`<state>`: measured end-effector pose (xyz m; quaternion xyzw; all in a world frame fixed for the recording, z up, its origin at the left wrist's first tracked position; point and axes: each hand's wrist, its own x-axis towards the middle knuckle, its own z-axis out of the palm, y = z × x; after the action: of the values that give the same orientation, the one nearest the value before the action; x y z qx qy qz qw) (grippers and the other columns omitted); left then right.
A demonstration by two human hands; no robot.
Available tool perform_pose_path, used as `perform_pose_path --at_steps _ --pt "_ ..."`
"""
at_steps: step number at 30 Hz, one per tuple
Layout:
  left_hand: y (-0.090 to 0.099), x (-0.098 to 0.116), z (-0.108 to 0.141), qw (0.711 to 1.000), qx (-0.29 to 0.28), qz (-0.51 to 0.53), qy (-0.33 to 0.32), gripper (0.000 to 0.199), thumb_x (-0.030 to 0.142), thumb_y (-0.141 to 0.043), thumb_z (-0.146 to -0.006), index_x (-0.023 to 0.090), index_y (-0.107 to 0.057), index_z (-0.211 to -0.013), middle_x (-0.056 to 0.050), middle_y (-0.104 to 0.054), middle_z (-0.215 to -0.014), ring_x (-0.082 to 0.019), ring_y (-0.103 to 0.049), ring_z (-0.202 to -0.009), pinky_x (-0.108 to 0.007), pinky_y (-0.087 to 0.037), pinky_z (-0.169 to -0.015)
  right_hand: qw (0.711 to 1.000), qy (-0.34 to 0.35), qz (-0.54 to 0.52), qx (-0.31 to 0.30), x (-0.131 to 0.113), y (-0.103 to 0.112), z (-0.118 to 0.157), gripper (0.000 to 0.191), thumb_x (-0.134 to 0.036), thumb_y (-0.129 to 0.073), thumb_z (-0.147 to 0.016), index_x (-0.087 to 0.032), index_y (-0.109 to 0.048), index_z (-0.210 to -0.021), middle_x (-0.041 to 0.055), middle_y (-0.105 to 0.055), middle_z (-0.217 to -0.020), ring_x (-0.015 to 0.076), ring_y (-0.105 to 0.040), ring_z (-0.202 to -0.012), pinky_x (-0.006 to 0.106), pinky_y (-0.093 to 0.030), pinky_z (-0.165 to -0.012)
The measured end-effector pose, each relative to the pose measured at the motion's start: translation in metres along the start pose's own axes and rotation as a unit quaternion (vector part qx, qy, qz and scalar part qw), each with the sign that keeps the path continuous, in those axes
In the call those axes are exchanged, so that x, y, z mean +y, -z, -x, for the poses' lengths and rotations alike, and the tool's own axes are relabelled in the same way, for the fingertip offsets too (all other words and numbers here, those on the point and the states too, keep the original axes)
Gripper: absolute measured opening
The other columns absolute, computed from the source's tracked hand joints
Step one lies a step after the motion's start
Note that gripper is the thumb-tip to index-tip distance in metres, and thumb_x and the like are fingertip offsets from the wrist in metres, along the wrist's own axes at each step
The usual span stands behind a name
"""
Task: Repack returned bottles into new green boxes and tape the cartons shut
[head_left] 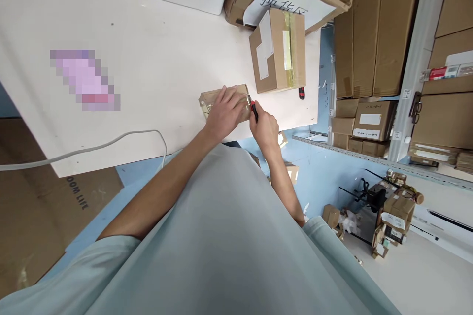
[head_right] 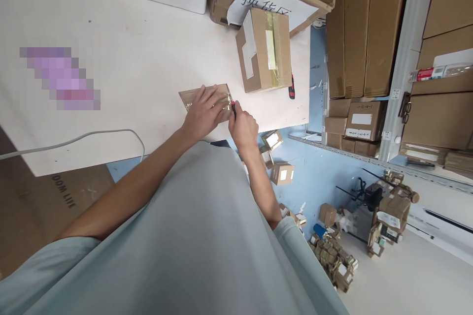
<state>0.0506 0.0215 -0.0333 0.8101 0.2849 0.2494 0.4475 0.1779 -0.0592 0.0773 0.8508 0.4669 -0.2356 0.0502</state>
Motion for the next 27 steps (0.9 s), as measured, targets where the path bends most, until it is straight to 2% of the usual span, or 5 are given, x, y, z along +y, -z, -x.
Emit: perform_pose_path --at_steps 6,9,14,22,27 --pt "-0.005 -0.003 -0.001 1.000 0.013 0.011 0.012 0.034 0.041 -0.056 -0.115 0.030 -0.076 -0.140 -0.011 -0.076 -0.150 -0.040 -0.047 -0.169 -0.076 -0.018 -0.145 1.000 -0.008 0.025 -0.004 -0.019 -0.001 -0.011 0.060 -0.039 -0.036 -0.120 -0.020 -0.043 -0.176 0.0229 -0.081 -0.124 0.0418 -0.078 -0.118 0.057 -0.059 -0.105" --pt "-0.006 -0.001 0.000 0.999 0.017 0.017 0.021 0.029 0.039 -0.060 -0.114 0.031 -0.078 -0.135 -0.010 -0.077 -0.148 -0.039 -0.049 -0.168 -0.077 -0.016 -0.145 0.998 -0.037 0.047 -0.018 -0.027 0.000 -0.008 0.058 -0.030 -0.035 -0.118 -0.016 -0.044 -0.174 0.0267 -0.080 -0.123 0.0439 -0.079 -0.118 0.060 -0.059 -0.102" --pt "-0.013 0.008 0.004 1.000 0.006 0.007 -0.001 0.027 0.032 -0.059 -0.113 0.031 -0.078 -0.132 -0.008 -0.079 -0.144 -0.036 -0.051 -0.168 -0.076 -0.015 -0.146 0.990 -0.089 0.096 -0.055 -0.021 0.005 0.013 0.053 -0.012 -0.031 -0.114 -0.011 -0.057 -0.159 0.0287 -0.081 -0.122 0.0417 -0.080 -0.120 0.053 -0.060 -0.098" --pt "-0.025 0.007 0.009 0.997 -0.028 -0.068 -0.033 0.033 0.022 -0.050 -0.115 0.027 -0.078 -0.133 -0.008 -0.075 -0.155 -0.030 -0.051 -0.168 -0.067 -0.014 -0.150 0.981 -0.139 0.102 -0.091 -0.021 0.010 0.040 0.043 -0.014 -0.034 -0.119 -0.009 -0.059 -0.154 0.0235 -0.083 -0.126 0.0345 -0.082 -0.124 0.042 -0.061 -0.101" --pt "-0.026 0.005 0.013 0.996 -0.028 -0.073 -0.046 0.035 0.020 -0.051 -0.113 0.027 -0.077 -0.137 -0.010 -0.073 -0.158 -0.032 -0.049 -0.170 -0.071 -0.016 -0.148 0.981 -0.149 0.090 -0.085 -0.022 0.008 0.048 0.041 -0.013 -0.036 -0.118 -0.010 -0.060 -0.151 0.0246 -0.083 -0.128 0.0340 -0.082 -0.124 0.041 -0.063 -0.099"
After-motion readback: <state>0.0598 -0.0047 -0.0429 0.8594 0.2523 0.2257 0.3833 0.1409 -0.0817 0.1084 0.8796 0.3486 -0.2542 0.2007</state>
